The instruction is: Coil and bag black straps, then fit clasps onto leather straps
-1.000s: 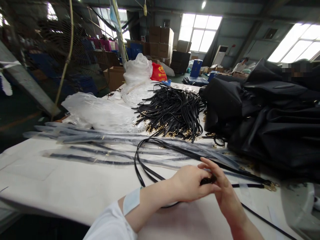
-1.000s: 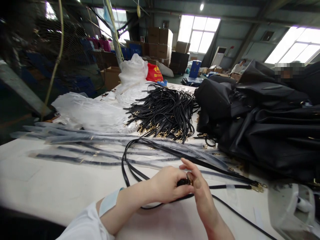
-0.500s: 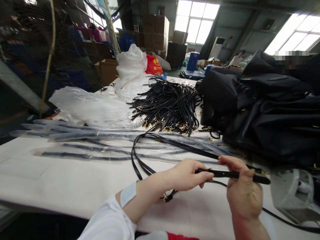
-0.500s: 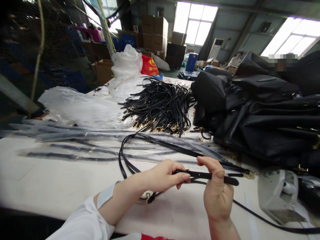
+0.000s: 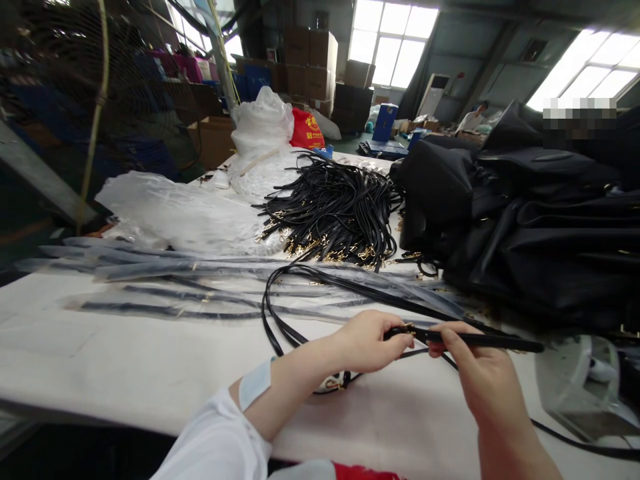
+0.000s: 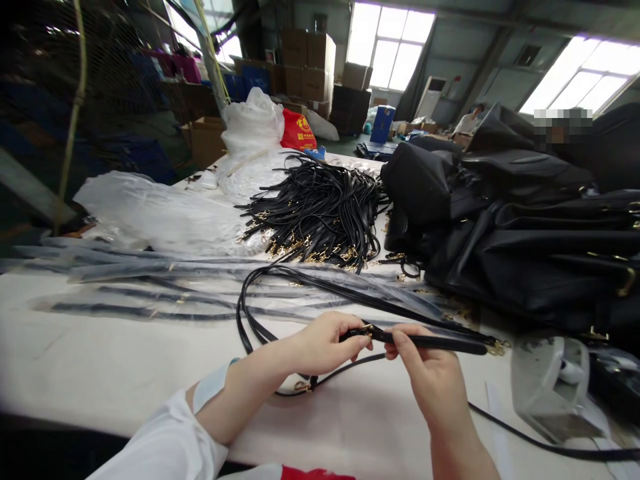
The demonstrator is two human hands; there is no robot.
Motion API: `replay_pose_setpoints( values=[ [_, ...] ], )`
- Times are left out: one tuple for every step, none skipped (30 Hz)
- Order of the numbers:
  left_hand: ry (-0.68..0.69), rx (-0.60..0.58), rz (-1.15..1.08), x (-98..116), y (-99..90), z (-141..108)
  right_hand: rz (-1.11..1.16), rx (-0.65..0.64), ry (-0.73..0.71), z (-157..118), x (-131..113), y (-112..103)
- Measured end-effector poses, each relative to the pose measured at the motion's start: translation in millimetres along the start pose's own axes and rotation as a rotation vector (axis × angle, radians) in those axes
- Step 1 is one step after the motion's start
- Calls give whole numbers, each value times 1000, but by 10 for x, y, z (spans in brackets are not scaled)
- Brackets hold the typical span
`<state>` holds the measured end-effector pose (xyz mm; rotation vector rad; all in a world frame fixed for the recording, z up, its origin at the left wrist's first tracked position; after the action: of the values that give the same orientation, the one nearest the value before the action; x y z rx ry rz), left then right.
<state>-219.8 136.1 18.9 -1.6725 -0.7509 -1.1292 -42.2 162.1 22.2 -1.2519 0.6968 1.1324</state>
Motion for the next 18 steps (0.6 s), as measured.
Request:
replay_pose_setpoints(
  values=[
    [2,-1,15,2,7,0,-19,-21,-7,-6,-11,22],
    [1,-5,21,5,14,-3,-33,-30,-11,-12,-24,39],
    [-2,-14,21,8,21,-8,-48,-35,-18,-18,-39,55],
    [-9,-25,17,11,27,-13,-63,-40,-28,-25,-53,71],
    [-16,-36,11,13,30,-18,-80,-45,-37,-31,-63,87],
    [-24,-46,7,14,34,-22,-98,-50,-44,-38,-67,103],
    [-30,-57,3,13,36,-24,-113,-60,-49,-44,-64,121],
    [-33,-65,1,12,38,-25,-124,-68,-52,-51,-56,137],
    [-31,-70,4,11,39,-25,-129,-70,-49,-58,-43,147],
    [-23,-68,12,10,36,-23,-129,-66,-43,-64,-28,152],
    [-8,-60,27,12,29,-20,-121,-65,-35,-70,-11,156],
    [8,-48,47,16,21,-17,-106,-64,-29,-75,3,160],
    [24,-36,68,20,11,-14,-86,-60,-21,-79,16,160],
    [35,-26,91,22,3,-11,-62,-57,-13,-82,28,160],
    [39,-21,114,24,-2,-9,-35,-55,-5,-82,38,162],
    [38,-21,136,24,-5,-6,-9,-50,2,-81,46,161],
    [34,-24,158,26,-7,-4,10,-48,8,-79,52,163],
    [31,-26,178,30,-8,-3,24,-45,11,-74,55,164]
  ],
)
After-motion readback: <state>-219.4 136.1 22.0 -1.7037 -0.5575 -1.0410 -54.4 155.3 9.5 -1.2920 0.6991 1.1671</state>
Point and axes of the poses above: each hand's wrist, its own z-axis towards the middle knuckle, its own y-axis out of the palm, x = y × z, the point moved 6 cm from there along z, towards the middle knuckle, and after that the axes turned 2 degrees about -y, right-handed, at the moved point
